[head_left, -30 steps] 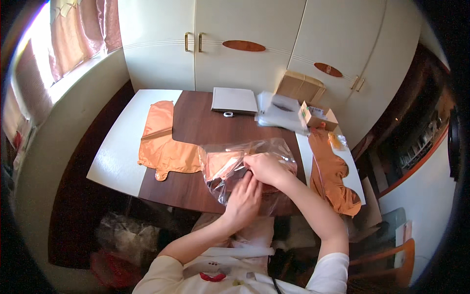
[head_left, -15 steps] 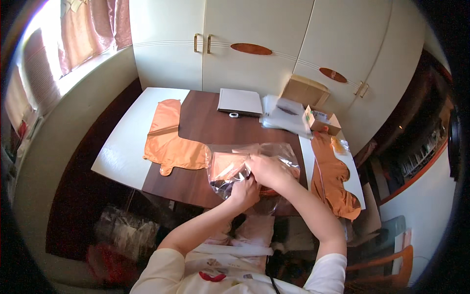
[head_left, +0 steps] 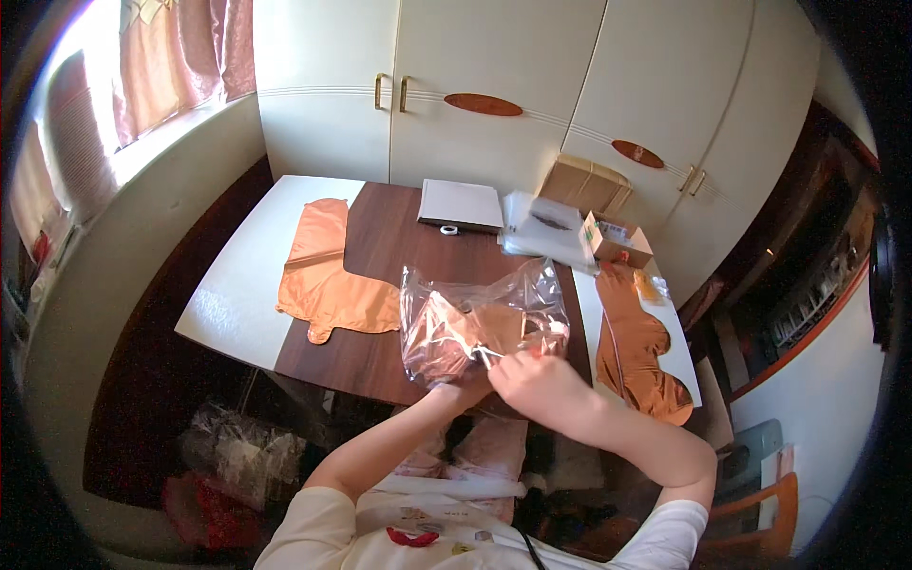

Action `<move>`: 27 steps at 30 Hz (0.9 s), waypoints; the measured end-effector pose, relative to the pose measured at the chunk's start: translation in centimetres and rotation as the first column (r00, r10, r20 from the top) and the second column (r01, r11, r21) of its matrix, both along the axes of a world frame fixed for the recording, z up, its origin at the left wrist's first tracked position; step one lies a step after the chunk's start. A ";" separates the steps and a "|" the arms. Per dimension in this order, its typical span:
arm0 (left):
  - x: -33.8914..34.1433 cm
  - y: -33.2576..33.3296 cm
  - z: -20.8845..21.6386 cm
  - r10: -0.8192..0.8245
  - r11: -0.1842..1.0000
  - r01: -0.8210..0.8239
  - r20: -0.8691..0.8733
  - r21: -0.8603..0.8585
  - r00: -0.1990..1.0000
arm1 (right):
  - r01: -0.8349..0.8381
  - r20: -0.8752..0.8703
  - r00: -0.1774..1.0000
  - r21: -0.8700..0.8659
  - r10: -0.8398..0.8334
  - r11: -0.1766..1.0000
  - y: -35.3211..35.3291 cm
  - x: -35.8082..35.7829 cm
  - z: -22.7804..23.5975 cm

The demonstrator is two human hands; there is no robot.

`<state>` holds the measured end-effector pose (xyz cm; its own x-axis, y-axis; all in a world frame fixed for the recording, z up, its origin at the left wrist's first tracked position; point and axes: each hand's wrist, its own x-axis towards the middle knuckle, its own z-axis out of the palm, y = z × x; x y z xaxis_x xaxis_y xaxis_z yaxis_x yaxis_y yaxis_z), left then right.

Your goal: Inspecting and organizing large rose-gold foil balloons on a workspace.

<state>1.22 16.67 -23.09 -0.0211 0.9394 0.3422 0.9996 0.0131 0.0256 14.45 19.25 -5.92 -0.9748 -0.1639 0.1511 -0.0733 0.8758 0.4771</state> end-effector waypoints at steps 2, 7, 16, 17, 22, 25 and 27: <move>-0.3 -0.3 0.9 0.019 1.000 -0.016 0.156 -0.021 0.988 | -0.008 -0.068 0.998 -0.069 0.003 0.998 1.1 -0.1 1.9; -0.3 0.2 0.8 -0.050 0.969 -0.008 0.227 0.248 0.973 | 0.051 -0.280 0.945 -0.381 -0.168 0.923 6.6 -1.3 4.7; -0.1 3.4 3.0 -0.202 0.894 0.086 0.226 0.439 0.953 | 0.133 -0.302 0.930 -0.256 -0.210 0.958 6.4 -5.3 5.5; -0.2 3.4 4.8 -0.251 0.879 0.056 0.360 0.473 0.899 | 0.133 -0.304 0.929 -0.257 -0.211 0.957 6.3 -5.4 5.7; 0.4 4.9 7.8 -0.500 0.825 -0.094 0.797 0.557 0.337 | 0.128 -0.288 0.934 -0.279 -0.210 0.952 4.9 -5.1 6.0; -0.1 6.2 7.1 -0.449 0.870 -0.148 0.880 0.470 0.155 | 0.124 -0.318 0.923 -0.283 -0.215 0.951 5.5 -4.7 5.5; 0.2 5.6 8.1 -0.378 0.910 -0.145 0.921 0.389 0.096 | 0.110 -0.342 0.919 -0.259 -0.198 0.960 6.1 -4.7 5.5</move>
